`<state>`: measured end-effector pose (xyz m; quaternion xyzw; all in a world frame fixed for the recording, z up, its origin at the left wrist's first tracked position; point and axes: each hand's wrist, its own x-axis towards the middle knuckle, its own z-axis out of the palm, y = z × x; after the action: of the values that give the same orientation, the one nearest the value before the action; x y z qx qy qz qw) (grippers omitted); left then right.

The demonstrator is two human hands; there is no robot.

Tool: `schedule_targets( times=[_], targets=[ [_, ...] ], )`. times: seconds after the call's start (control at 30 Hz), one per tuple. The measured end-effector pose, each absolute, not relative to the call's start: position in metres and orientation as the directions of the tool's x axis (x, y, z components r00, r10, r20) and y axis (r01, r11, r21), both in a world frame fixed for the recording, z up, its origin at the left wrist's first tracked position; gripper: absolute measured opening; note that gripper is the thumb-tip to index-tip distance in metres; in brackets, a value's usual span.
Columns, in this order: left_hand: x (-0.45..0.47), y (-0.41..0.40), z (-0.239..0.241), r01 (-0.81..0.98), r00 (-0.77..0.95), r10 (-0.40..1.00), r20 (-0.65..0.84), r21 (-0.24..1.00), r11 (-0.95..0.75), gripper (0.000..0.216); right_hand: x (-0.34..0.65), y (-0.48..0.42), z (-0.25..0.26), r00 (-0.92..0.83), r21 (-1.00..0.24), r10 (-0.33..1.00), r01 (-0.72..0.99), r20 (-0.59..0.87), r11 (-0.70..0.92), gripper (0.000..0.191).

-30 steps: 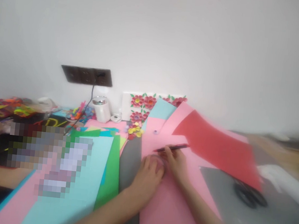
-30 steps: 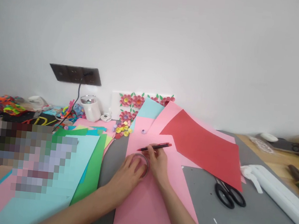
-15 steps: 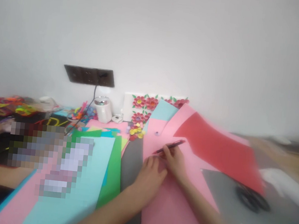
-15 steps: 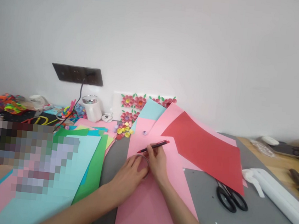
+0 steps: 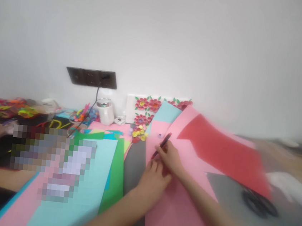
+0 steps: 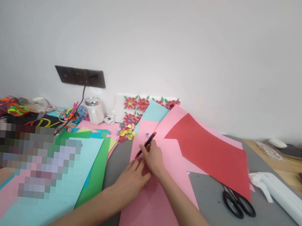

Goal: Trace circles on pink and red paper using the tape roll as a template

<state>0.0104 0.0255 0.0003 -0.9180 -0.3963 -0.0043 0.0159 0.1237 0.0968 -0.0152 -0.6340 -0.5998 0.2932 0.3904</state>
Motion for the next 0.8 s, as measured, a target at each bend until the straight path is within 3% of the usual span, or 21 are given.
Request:
schedule_targets(
  times=[0.23, 0.43, 0.67, 0.8],
  targets=[
    [0.009, 0.026, 0.005, 0.729, 0.685, 0.729, 0.017, -0.013, -0.684, 0.027, 0.133, 0.102, -0.012, 0.173, -0.71, 0.975, 0.704, 0.137, -0.025, 0.022],
    [0.009, 0.028, 0.005, 0.73, 0.683, 0.73, 0.002, -0.013, -0.683, 0.024, 0.152, 0.097, -0.007, 0.246, -0.705, 0.961, 0.704, 0.128, -0.087, 0.023],
    [0.01, 0.033, 0.014, 0.733, 0.679, 0.733, -0.023, 0.07, -0.677, 0.02, 0.175, 0.081, -0.002, 0.277, -0.778, 0.96, 0.611, 0.037, -0.146, 0.021],
    [0.011, 0.039, 0.021, 0.736, 0.676, 0.731, -0.098, 0.139, -0.662, 0.009, 0.181, 0.071, 0.004, 0.29, -0.893, 0.955, 0.409, -0.066, -0.186, 0.022]
  ],
)
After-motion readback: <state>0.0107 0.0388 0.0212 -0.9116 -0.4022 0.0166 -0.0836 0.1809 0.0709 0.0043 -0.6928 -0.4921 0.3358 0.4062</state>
